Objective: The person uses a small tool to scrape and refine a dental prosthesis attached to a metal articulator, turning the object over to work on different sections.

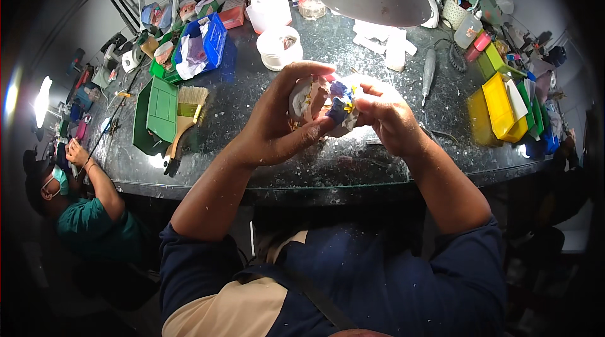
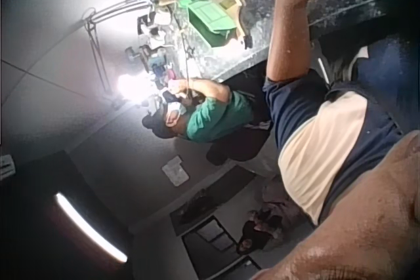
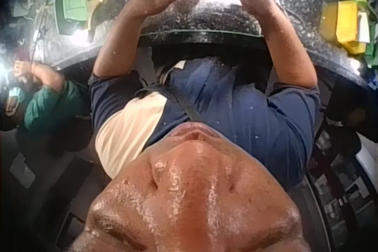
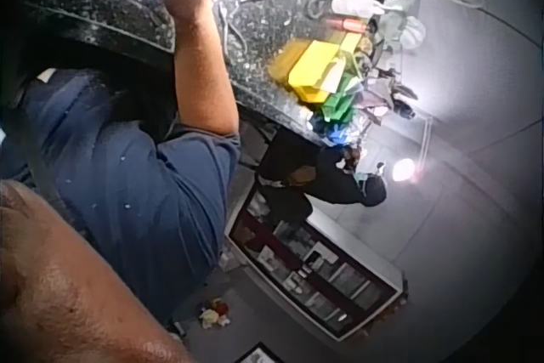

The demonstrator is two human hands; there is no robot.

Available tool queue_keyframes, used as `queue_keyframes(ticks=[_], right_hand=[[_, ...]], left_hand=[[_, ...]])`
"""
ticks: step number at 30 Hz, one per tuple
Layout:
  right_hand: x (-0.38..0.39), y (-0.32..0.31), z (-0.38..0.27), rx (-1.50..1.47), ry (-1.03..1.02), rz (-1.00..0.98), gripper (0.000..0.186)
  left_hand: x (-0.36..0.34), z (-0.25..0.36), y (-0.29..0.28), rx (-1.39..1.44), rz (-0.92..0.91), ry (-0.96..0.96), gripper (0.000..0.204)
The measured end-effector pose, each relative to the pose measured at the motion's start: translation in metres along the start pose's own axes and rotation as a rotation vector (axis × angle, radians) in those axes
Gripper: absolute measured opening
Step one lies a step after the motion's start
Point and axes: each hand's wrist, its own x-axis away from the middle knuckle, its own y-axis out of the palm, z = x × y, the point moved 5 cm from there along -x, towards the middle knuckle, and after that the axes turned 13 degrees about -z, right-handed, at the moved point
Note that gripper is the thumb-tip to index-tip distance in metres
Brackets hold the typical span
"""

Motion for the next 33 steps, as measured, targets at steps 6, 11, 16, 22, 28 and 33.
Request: queue_keyframes(ticks=[6, 11, 16, 22, 28, 33], right_hand=[[-0.002, 0.0, -0.002, 0.012, -0.038, -0.021, 0.048], [-0.002, -0.002, 0.003, 0.008, 0.006, -0.004, 0.043], [0.002, -0.003, 0.004, 0.05, 0.023, -0.011, 0.049], [0.0, -0.005, 0.005, 0.075, 0.051, -0.022, 0.053], [-0.003, 0.0, 0.004, -0.019, -0.013, 0.005, 0.038], [-0.004, 0.003, 0.005, 0.001, 0.038, 0.042, 0.032]], left_hand=[[0.0, -0.001, 0.004, 0.034, 0.043, 0.003, 0.07], [0.0, -0.004, 0.002, -0.016, 0.028, 0.009, 0.066], [0.001, -0.005, 0.005, 0.052, 0.047, -0.016, 0.065], [-0.001, -0.002, 0.004, 0.071, 0.039, -0.021, 0.065], [-0.004, -0.001, 0.002, -0.002, 0.1, 0.033, 0.079], [-0.004, 0.014, 0.0, -0.803, 0.173, 0.071, 0.103]])
